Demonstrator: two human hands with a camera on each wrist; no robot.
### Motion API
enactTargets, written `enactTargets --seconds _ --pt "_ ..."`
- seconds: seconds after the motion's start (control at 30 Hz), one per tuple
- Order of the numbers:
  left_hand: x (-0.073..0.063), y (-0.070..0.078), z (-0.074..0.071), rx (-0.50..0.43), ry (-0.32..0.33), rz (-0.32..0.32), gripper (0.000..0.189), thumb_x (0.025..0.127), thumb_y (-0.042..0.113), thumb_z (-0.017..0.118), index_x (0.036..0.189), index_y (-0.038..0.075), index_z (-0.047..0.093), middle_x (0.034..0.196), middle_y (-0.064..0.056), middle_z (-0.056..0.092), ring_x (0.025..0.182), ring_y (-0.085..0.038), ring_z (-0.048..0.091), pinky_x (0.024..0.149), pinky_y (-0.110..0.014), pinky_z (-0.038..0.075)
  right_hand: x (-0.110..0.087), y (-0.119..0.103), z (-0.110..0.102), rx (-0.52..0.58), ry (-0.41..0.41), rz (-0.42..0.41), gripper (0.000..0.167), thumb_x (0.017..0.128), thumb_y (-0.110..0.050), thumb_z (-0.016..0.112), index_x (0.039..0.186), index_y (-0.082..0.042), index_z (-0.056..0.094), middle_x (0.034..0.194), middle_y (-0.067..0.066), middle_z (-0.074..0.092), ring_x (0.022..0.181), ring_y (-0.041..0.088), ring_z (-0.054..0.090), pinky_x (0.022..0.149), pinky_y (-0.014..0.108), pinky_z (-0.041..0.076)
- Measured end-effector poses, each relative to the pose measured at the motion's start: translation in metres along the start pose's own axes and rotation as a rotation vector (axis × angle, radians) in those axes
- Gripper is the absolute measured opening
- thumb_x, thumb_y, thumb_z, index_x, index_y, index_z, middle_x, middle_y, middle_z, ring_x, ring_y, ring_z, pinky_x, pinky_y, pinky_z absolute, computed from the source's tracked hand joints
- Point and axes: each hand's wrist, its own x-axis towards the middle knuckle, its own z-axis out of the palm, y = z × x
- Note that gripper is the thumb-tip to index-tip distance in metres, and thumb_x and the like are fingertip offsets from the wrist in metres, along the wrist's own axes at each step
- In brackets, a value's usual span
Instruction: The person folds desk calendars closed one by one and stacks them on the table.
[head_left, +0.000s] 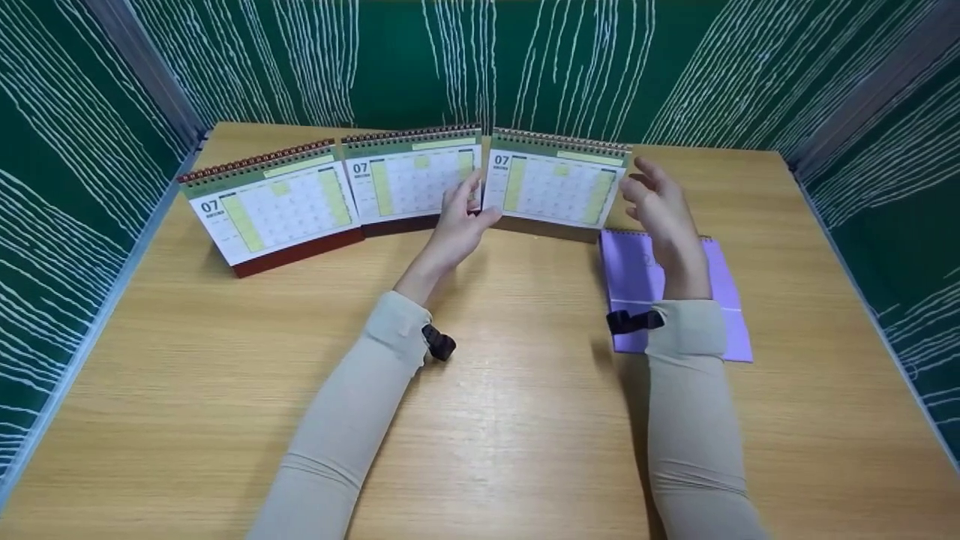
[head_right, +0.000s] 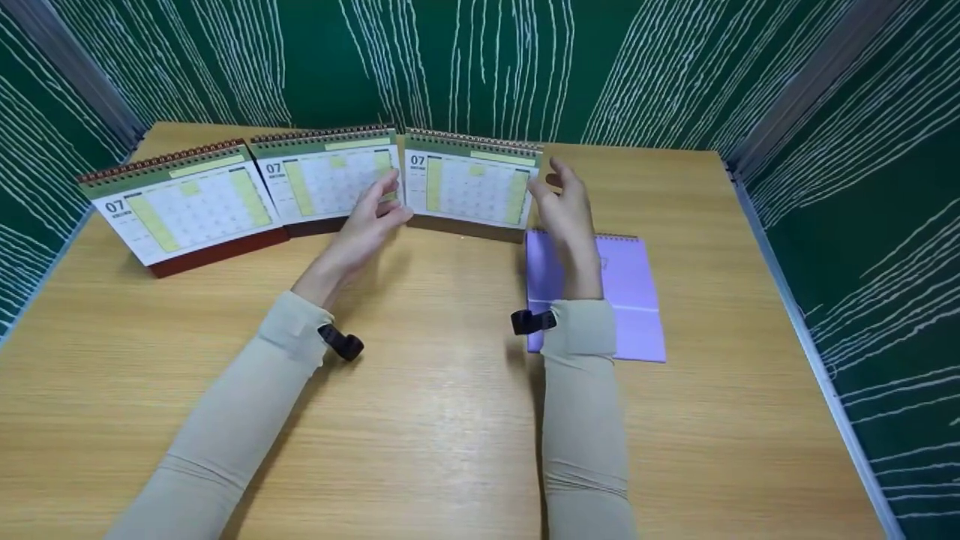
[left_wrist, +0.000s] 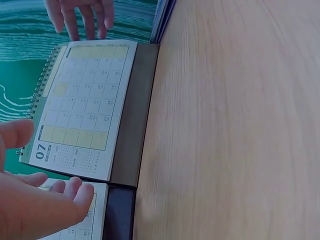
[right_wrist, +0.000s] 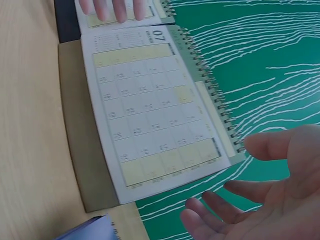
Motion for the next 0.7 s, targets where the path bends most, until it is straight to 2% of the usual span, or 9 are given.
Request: enactTargets --seconds 0.17,0.33,0.57,0.7 --pt "0.002 -0.004 0.003 -0.01 0.012 0.01 0.074 0.108 0.018 0.061 0.171 0.027 0.023 0.17 -0.006 0.015 0.152 -0.024 0.03 0.124 -0.038 0.034 0.004 0.004 0.003 0.038 -0.021 0.027 0.072 0.112 -0.043 0.045 0.172 -0.018 0.016 0.175 0.007 0.025 0.152 0.027 0.035 0.126 0.044 0.031" --pt "0.004 -0.007 0.0 0.017 0.009 0.044 0.075 0.108 0.02 0.061 0.171 0.025 0.021 0.169 -0.006 0.017 0.154 -0.021 0.028 0.127 -0.036 0.028 0.008 0.008 0.01 0.082 -0.048 0.038 0.072 0.113 -0.048 0.039 0.172 -0.016 0.014 0.171 0.008 0.03 0.149 0.028 0.036 0.126 0.047 0.029" --pt "0.01 -0.006 -0.002 0.052 -0.006 0.088 0.077 0.107 0.021 0.06 0.172 0.022 0.019 0.171 -0.007 0.018 0.155 -0.018 0.027 0.128 -0.032 0.025 0.011 0.01 0.019 0.105 -0.092 0.021 0.067 0.114 -0.046 0.03 0.172 -0.017 0.013 0.173 0.01 0.026 0.153 0.032 0.032 0.128 0.052 0.022" --pt "0.012 -0.006 -0.004 0.056 -0.01 0.09 0.077 0.107 0.02 0.06 0.172 0.021 0.017 0.173 -0.007 0.016 0.158 -0.019 0.025 0.129 -0.032 0.025 0.011 0.01 0.023 0.122 -0.102 0.009 0.066 0.115 -0.045 0.029 0.172 -0.018 0.013 0.172 0.011 0.027 0.151 0.031 0.033 0.127 0.05 0.024"
